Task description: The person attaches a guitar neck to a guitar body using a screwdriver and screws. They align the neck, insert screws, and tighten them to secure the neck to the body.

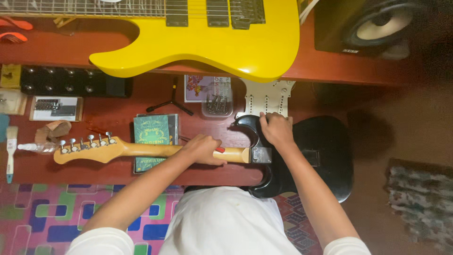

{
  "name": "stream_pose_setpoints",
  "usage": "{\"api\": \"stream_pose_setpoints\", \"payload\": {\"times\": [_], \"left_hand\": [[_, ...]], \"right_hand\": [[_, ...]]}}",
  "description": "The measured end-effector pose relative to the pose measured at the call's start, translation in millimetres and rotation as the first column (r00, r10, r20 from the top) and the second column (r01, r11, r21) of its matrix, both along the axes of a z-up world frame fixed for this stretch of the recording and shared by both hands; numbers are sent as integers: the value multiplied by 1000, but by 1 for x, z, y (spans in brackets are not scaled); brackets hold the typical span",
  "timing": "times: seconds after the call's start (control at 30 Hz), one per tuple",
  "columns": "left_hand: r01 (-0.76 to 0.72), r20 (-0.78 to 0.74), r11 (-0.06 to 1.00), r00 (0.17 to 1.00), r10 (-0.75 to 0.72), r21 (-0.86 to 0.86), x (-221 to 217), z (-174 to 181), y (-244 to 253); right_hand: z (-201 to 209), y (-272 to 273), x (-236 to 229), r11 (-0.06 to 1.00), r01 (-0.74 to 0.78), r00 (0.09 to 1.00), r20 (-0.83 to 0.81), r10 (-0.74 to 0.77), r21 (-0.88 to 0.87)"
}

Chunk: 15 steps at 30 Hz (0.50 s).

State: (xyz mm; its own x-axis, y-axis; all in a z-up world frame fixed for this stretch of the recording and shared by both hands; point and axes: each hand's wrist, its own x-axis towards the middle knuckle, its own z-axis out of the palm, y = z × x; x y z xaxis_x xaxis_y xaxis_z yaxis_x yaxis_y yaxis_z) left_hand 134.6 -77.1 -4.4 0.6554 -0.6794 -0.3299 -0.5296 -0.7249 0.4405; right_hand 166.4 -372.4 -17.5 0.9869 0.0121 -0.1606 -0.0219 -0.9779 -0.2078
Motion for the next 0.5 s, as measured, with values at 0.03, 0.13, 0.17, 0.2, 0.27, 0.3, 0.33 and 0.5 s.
{"api": "stream_pose_setpoints", "payload": {"times": [0.03, 0.13, 0.17, 0.2, 0.27, 0.3, 0.33, 0.5], "left_hand": [[2, -3, 1000, 1000, -2, 0, -1, 0, 0], [11, -2, 1000, 1000, -11, -7, -3, 1, 0], [5, -20, 1000, 1000, -5, -13, -4, 2, 0], [-1, -37, 1000, 999, 0, -19, -6, 2, 1], [0, -31, 1000, 1000, -1, -21, -7, 2, 1], [4, -25, 1000, 1000, -5, -23, -7, 2, 1], [3, -25, 1000, 1000, -3, -23, -6, 2, 2], [5, -7, 1000, 1000, -5, -29, -1, -3, 0]], "right_hand": [[-2, -1, 1, 1000, 2, 1000, -3, -2, 0], [-3, -2, 4, 1000, 31, 998, -46, -31, -4], [1, 0, 4, 999, 37, 996, -82, -36, 6], [5, 3, 5, 999, 44, 992, -118, -42, 16], [0, 2, 2, 999, 35, 993, -116, -30, 41], [-2, 1, 1, 997, 30, 993, -114, -22, 67], [0, 4, -2, 997, 28, 993, -114, -21, 67], [-7, 1, -10, 999, -35, 999, 31, 34, 41]]}}
